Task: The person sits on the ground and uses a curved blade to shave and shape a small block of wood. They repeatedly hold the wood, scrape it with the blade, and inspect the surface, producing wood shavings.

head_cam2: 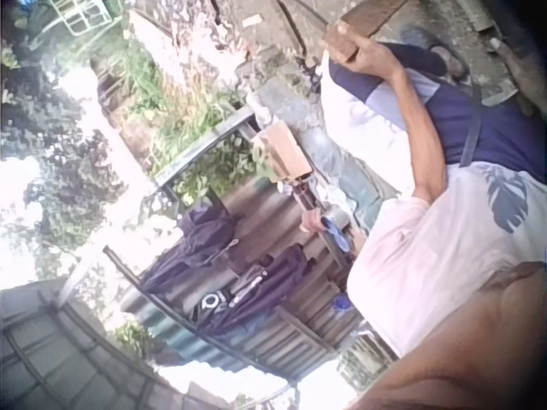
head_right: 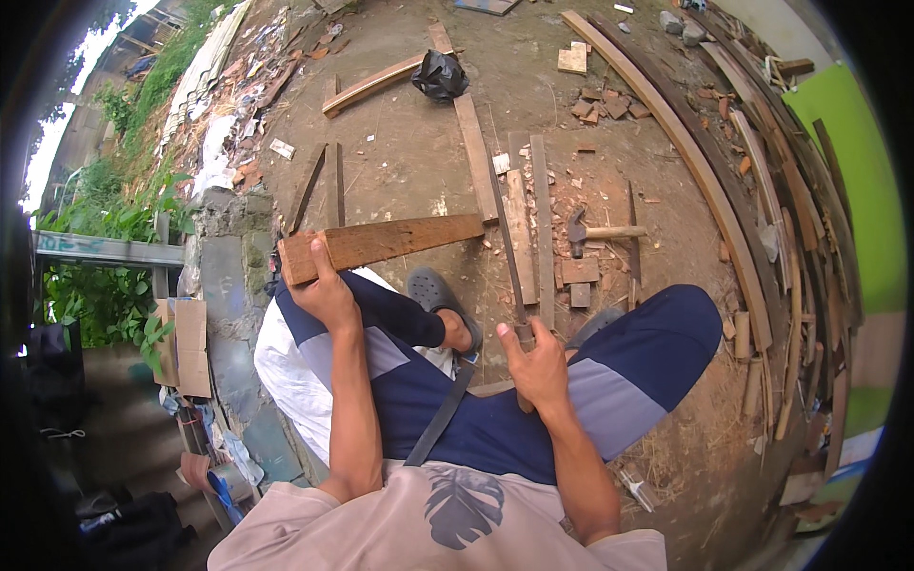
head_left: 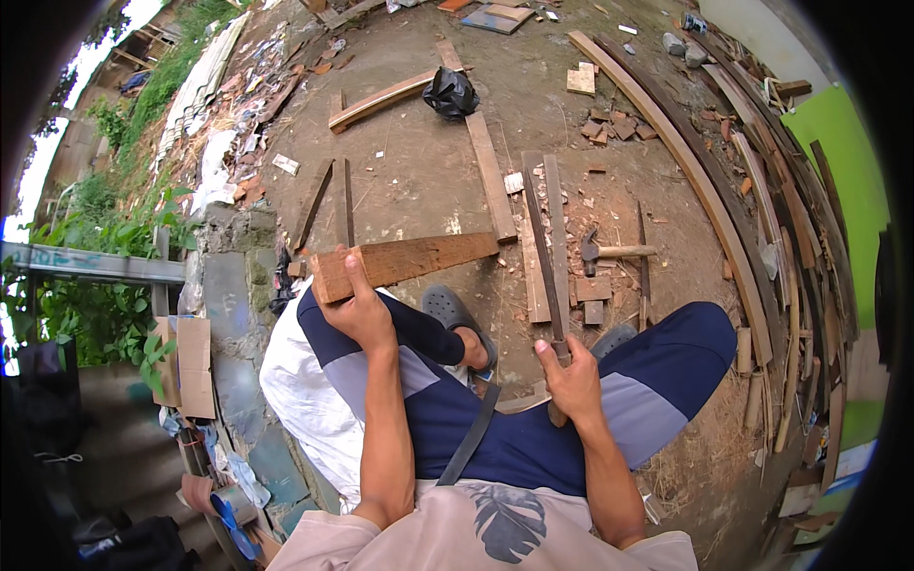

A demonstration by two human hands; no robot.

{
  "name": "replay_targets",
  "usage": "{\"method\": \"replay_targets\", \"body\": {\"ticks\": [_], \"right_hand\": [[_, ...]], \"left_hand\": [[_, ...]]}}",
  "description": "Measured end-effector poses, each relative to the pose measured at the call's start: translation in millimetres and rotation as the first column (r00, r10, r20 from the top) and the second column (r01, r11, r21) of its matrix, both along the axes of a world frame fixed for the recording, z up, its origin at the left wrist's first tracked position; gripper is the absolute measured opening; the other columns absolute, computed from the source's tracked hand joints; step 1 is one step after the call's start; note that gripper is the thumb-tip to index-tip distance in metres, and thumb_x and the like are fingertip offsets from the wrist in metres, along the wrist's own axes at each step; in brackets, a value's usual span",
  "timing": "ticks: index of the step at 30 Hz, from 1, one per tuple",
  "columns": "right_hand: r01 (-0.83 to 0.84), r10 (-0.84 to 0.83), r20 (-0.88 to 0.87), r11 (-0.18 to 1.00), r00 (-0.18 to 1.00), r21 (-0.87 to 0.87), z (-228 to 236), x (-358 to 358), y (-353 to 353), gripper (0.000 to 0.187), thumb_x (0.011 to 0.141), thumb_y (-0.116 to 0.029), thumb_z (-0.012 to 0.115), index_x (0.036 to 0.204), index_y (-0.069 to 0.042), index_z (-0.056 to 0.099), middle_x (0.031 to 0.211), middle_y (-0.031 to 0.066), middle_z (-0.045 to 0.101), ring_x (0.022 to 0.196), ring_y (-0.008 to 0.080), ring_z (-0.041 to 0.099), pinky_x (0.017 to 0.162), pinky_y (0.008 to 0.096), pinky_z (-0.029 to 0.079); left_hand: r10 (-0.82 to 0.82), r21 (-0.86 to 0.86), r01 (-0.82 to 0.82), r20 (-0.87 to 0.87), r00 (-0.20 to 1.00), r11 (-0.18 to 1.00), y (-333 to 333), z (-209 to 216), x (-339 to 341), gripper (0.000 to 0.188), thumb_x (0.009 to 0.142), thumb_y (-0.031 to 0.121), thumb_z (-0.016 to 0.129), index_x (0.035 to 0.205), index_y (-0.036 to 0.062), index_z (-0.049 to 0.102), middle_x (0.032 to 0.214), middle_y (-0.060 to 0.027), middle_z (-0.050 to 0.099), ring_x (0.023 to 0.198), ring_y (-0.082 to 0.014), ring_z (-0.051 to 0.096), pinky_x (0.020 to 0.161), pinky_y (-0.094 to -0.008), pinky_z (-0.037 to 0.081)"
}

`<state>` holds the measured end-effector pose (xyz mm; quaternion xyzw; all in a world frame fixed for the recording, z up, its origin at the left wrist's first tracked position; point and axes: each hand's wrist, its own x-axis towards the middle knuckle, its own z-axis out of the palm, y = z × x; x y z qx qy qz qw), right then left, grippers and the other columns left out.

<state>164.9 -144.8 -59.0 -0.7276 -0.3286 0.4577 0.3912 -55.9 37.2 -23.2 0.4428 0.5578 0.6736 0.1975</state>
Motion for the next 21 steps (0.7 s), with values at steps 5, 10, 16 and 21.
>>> {"method": "replay_targets", "body": {"ticks": [5,10,16,21], "right_hand": [[-0.028,0.018,0.094,0.993,0.995,0.114,5,-2,2,0.041,0.093,-0.04,0.077,0.09,-0.001,0.062,0.063,0.0056,0.061,0.057,0.0129,0.059,0.056,0.0321,0.047],[-0.006,0.019,-0.061,0.981,0.998,0.196,5,-2,5,0.039,0.084,-0.025,0.087,0.102,-0.002,0.061,0.098,0.0128,0.075,0.085,0.0192,0.07,0.076,0.0354,0.056],[-0.033,0.161,-0.204,0.855,0.966,0.518,-9,-1,25,0.061,0.072,-0.023,0.096,0.109,-0.002,0.053,0.136,0.0133,0.066,0.101,0.009,0.064,0.088,0.0288,0.055],[0.093,0.129,-0.45,0.893,0.884,0.44,-1,-3,13,0.049,0.076,-0.002,0.09,0.102,-0.007,0.049,0.114,0.0084,0.067,0.103,0.0137,0.066,0.089,0.0313,0.057]], "left_hand": [[-0.113,0.026,0.117,-0.117,0.987,0.993,-2,9,7,0.031,0.095,0.012,0.075,0.115,-0.003,0.057,0.108,-0.0147,0.072,0.102,-0.0207,0.071,0.088,-0.0333,0.058],[-0.728,0.146,0.746,-0.161,0.666,0.65,-14,51,17,0.042,0.085,0.025,0.086,0.107,-0.0051,0.066,0.096,-0.0176,0.076,0.096,-0.0262,0.076,0.084,-0.0363,0.061],[-0.919,-0.042,0.92,-0.074,0.386,0.39,-10,70,40,0.067,0.089,0.061,0.07,0.102,-0.004,0.069,0.086,-0.0099,0.076,0.083,-0.0167,0.075,0.073,-0.0293,0.058],[-0.921,-0.065,0.923,0.075,0.383,0.379,-25,47,68,0.086,0.093,0.078,0.044,0.103,-0.0042,0.067,0.086,-0.0096,0.074,0.081,-0.015,0.072,0.071,-0.0288,0.056]]}}
